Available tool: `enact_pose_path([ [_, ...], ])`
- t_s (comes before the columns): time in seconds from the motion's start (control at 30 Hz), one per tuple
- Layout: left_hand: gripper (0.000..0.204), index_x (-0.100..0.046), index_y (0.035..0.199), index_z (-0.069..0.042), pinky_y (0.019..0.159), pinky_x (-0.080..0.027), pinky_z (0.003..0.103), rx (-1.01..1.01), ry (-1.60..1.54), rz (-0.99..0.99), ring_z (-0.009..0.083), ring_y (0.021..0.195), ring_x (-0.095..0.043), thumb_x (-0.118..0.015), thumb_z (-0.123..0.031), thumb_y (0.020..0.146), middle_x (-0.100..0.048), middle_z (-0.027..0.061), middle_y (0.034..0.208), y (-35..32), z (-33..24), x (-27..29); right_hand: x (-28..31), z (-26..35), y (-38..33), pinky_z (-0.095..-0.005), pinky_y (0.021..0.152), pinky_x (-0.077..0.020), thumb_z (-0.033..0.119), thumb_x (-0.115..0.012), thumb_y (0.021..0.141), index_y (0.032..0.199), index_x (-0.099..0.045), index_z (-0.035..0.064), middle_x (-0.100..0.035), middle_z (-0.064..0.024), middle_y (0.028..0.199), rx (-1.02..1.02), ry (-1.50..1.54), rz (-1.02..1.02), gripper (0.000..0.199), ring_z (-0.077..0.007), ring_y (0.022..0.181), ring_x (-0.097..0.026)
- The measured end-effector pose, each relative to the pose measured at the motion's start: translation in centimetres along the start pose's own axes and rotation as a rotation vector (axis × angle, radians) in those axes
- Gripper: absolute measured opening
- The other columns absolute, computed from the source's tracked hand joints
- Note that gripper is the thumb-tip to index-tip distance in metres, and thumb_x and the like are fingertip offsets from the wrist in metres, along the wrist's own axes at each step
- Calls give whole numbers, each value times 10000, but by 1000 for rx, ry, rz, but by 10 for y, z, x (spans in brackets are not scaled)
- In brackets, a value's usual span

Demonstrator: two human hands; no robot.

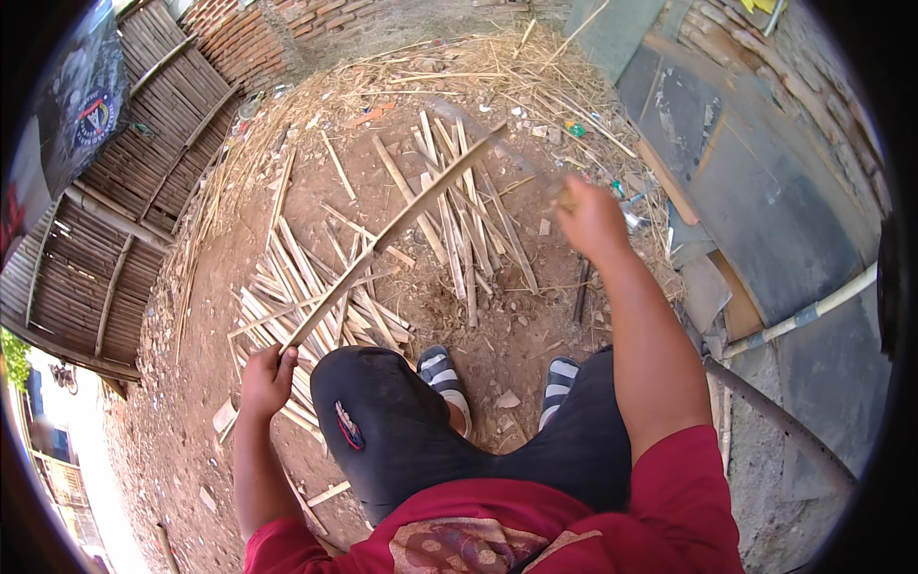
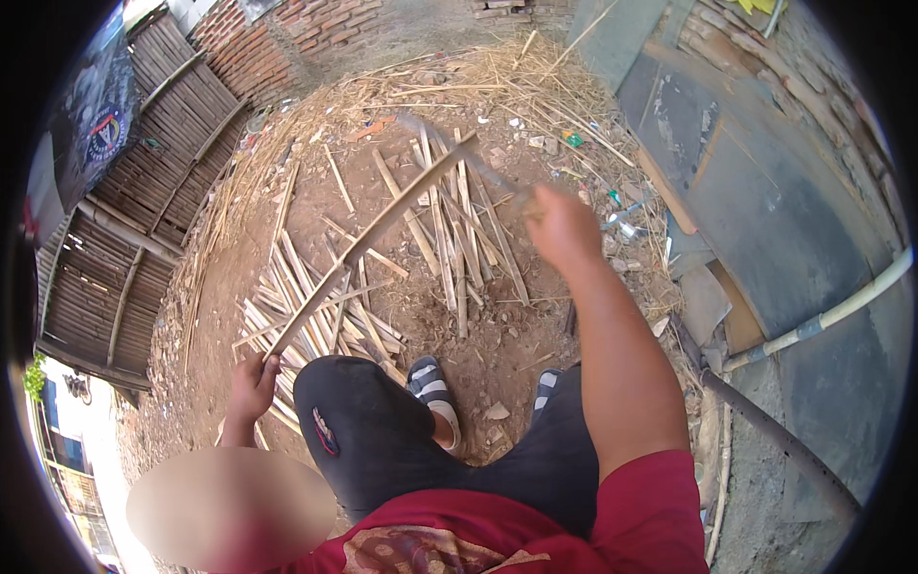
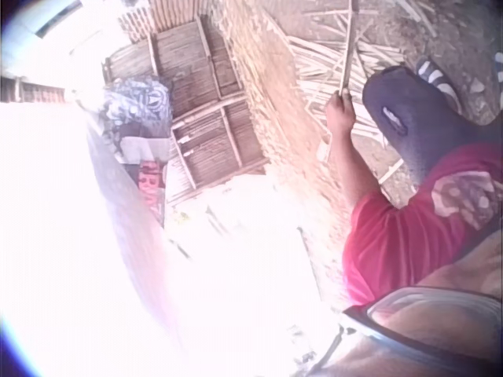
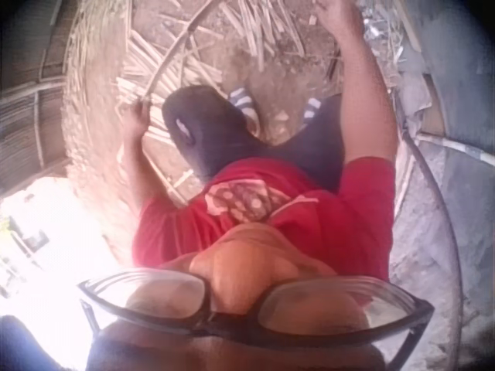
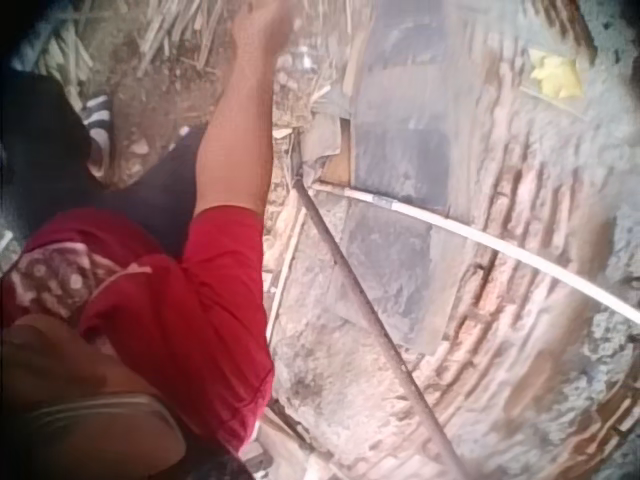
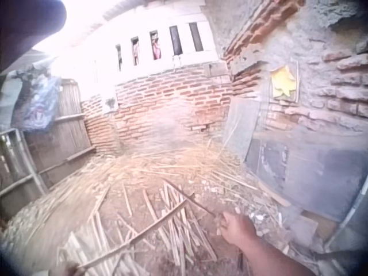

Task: The person splits thin strips of bamboo using a knife and then uses a hammer to drive a knife into a thicker bamboo pole to split it.

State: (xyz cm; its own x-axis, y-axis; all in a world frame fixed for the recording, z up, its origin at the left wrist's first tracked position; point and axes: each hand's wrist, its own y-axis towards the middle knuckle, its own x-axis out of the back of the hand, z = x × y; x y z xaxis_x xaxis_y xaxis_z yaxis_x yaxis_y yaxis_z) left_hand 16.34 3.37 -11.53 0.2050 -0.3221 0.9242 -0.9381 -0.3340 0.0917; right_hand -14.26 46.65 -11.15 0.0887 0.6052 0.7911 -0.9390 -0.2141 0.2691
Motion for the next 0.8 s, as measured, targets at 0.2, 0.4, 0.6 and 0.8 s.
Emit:
enact_pose_path([
  [0.2,437,-679,933,21,668,-503,388,208,-70,-57,264,682,-655,-545,-379,1048,-674,149,740,-7,22,4,-15,-77,25,-359,623,-480,154,-716,871,1041,-648,51,-655,-60,809,-374,635,-419,210,-201,653,-610],
  [0.4,540,-676,962,24,714,-489,401,234,-62,47,231,745,-605,-578,-505,1003,-646,147,772,58,8,-11,3,-75,21,-317,548,-412,149,-718,878,990,-626,27,-600,-24,766,-392,866,-567,189,-118,583,-531],
  [0.6,608,-663,1058,55,712,-480,387,269,-276,57,209,741,-573,-638,-544,956,-617,99,780,142,-48,-22,8,-61,14,-300,526,-402,162,-730,882,979,-626,39,-603,-14,768,-404,871,-483,189,-98,586,-525],
  [0.8,725,-538,1273,31,664,-487,349,306,-394,187,195,809,-584,-657,-593,923,-619,112,900,188,-102,-30,11,-51,16,-291,531,-433,185,-751,883,985,-630,40,-617,-7,781,-355,849,-459,214,-97,593,-532],
])
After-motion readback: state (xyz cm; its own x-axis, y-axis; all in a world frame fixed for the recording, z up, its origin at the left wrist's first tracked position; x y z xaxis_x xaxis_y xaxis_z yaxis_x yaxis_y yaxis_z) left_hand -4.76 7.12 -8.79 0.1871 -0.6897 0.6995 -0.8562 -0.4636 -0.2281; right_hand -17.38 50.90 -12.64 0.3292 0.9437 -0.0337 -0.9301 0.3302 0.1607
